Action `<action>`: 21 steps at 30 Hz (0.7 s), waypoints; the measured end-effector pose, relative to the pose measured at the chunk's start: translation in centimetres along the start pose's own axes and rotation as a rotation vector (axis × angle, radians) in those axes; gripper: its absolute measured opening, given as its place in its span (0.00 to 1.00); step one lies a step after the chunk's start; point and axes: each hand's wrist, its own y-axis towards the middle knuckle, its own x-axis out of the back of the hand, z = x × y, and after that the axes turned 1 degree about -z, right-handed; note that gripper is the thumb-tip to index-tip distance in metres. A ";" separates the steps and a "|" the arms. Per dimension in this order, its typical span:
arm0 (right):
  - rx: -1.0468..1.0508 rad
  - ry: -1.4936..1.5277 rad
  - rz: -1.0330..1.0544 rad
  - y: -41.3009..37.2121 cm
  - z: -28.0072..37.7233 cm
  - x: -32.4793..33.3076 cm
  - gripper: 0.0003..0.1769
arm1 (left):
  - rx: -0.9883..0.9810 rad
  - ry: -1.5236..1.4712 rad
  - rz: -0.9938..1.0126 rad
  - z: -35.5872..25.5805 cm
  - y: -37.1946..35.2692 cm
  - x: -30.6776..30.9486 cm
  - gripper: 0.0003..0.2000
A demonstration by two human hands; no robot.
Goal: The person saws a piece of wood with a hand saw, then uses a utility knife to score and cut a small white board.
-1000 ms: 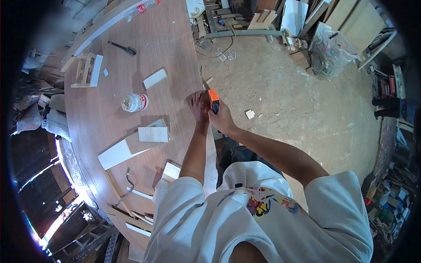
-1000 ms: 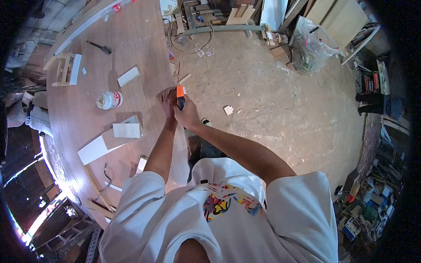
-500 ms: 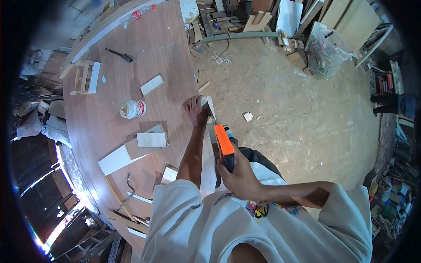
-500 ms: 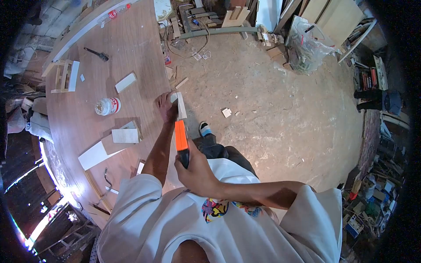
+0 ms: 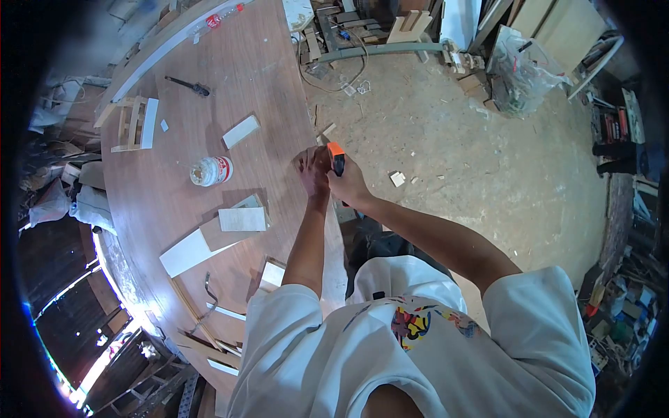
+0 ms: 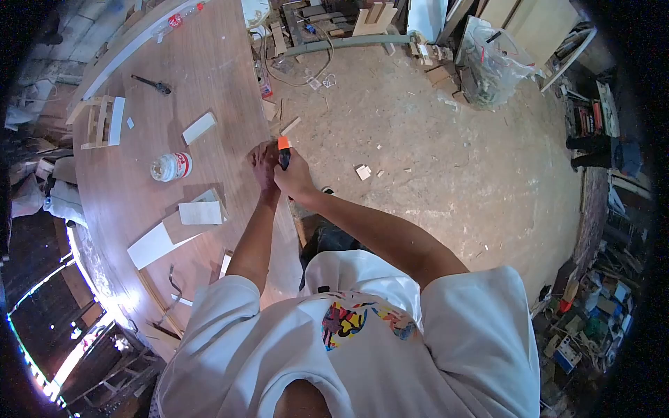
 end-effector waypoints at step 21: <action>-0.070 0.243 0.333 -6.7 12.6 10.3 0.14 | 0.010 -0.033 -0.098 0.2 0.4 -0.1 0.17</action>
